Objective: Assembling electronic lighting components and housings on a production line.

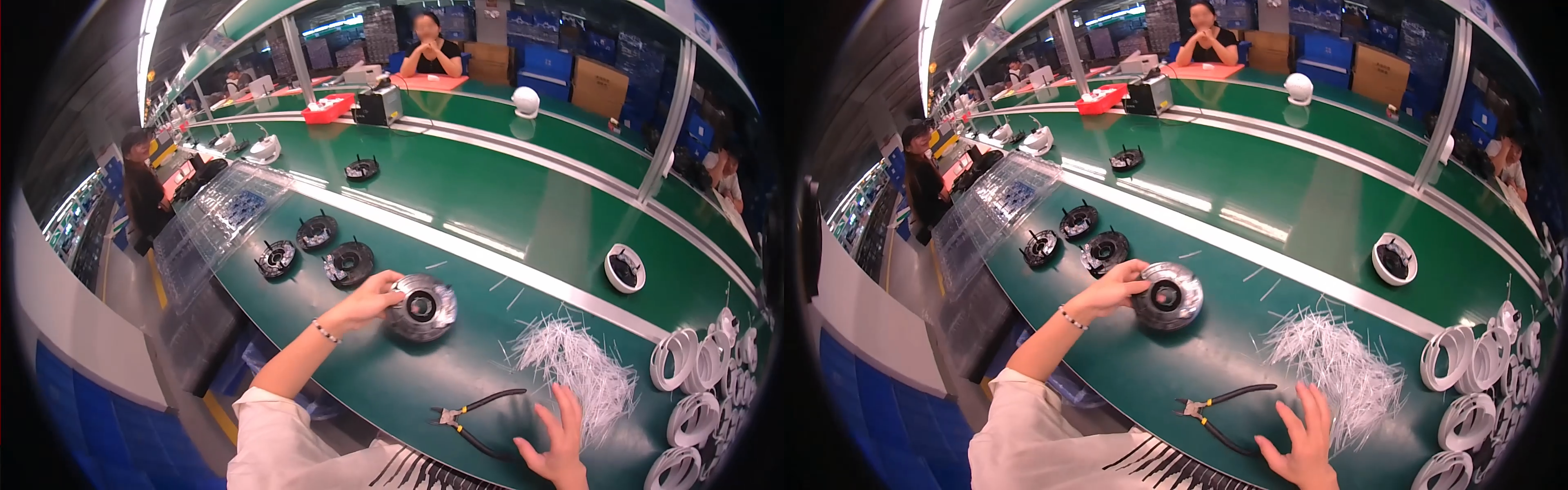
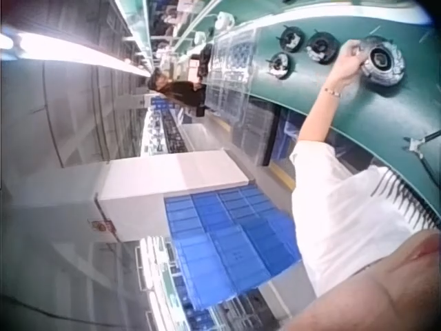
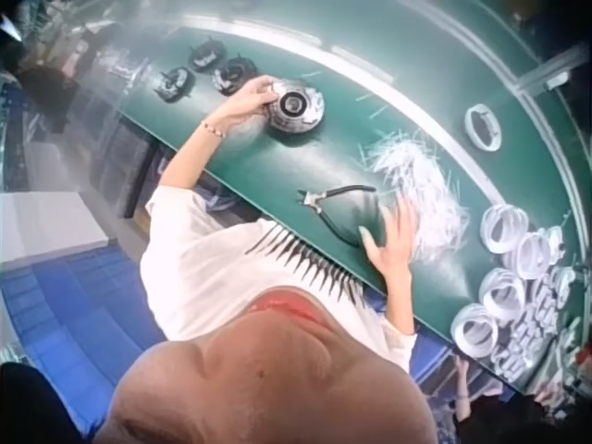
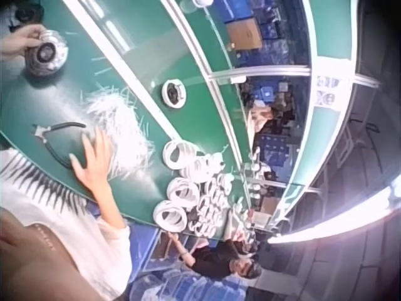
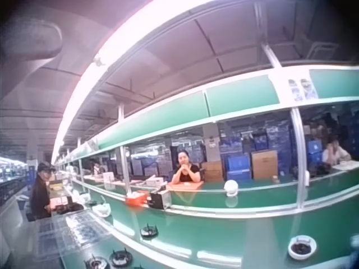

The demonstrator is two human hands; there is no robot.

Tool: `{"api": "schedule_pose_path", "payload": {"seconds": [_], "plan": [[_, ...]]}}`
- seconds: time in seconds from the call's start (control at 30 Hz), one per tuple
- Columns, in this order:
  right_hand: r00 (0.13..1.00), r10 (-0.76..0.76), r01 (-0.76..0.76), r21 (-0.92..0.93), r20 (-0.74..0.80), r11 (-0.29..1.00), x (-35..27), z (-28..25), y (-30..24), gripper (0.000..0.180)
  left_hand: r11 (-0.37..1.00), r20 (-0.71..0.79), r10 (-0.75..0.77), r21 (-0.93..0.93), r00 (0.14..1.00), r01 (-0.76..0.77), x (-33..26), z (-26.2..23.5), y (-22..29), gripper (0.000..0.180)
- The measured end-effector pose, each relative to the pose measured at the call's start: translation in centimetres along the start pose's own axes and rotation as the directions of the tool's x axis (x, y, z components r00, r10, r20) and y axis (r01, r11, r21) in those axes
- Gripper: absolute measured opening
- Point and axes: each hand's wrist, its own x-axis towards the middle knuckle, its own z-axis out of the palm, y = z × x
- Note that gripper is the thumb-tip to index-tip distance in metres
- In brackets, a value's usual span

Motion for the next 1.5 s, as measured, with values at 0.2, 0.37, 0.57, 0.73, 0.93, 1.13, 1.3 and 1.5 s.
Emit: {"api": "schedule_pose_path", "payload": {"seconds": [0.2,0.37,0.57,0.73,0.93,1.13,1.3,1.5], "plan": [[1.0,0.017,-0.017,0.07,-0.003,0.997,1.0,1.1,-0.4,0.051,0.942,0.143,0.03,-0.334,0.989,0.02,1.8,6.1,-2.0,0.046],[0.996,0.056,-0.052,0.064,-0.065,0.997,0.4,1.9,0.6,0.049,0.879,0.093,0.069,-0.476,0.993,-0.016,5.2,8.8,-1.5,0.049],[0.991,0.066,-0.057,0.082,-0.115,0.995,0.7,2.5,0.9,0.045,0.873,-0.039,0.278,-0.405,0.96,-0.27,16.0,8.9,1.6,0.059],[0.981,0.086,-0.074,0.076,-0.174,0.994,0.0,1.8,1.8,0.039,0.704,-0.289,0.69,0.478,0.663,-0.524,15.7,10.2,-1.3,0.061],[0.99,0.059,-0.042,0.132,-0.128,0.99,0.1,2.7,1.7,0.03,0.239,0.45,0.711,0.568,0.54,-0.787,6.9,10.1,-2.4,0.008],[0.99,0.074,-0.058,0.131,-0.12,0.99,0.0,3.0,1.6,0.03,0.489,0.292,0.657,0.536,0.695,-0.688,8.5,9.8,-2.4,0.007],[0.984,0.108,-0.083,0.168,-0.143,0.982,-0.3,3.0,2.6,0.026,0.5,0.114,0.752,0.542,0.649,-0.675,10.3,11.4,-0.7,0.012],[0.921,-0.025,-0.051,-0.183,-0.389,0.982,0.2,-1.1,6.1,0.027,-0.043,0.334,0.724,0.895,0.604,-0.443,25.9,12.2,6.4,0.067]]}}
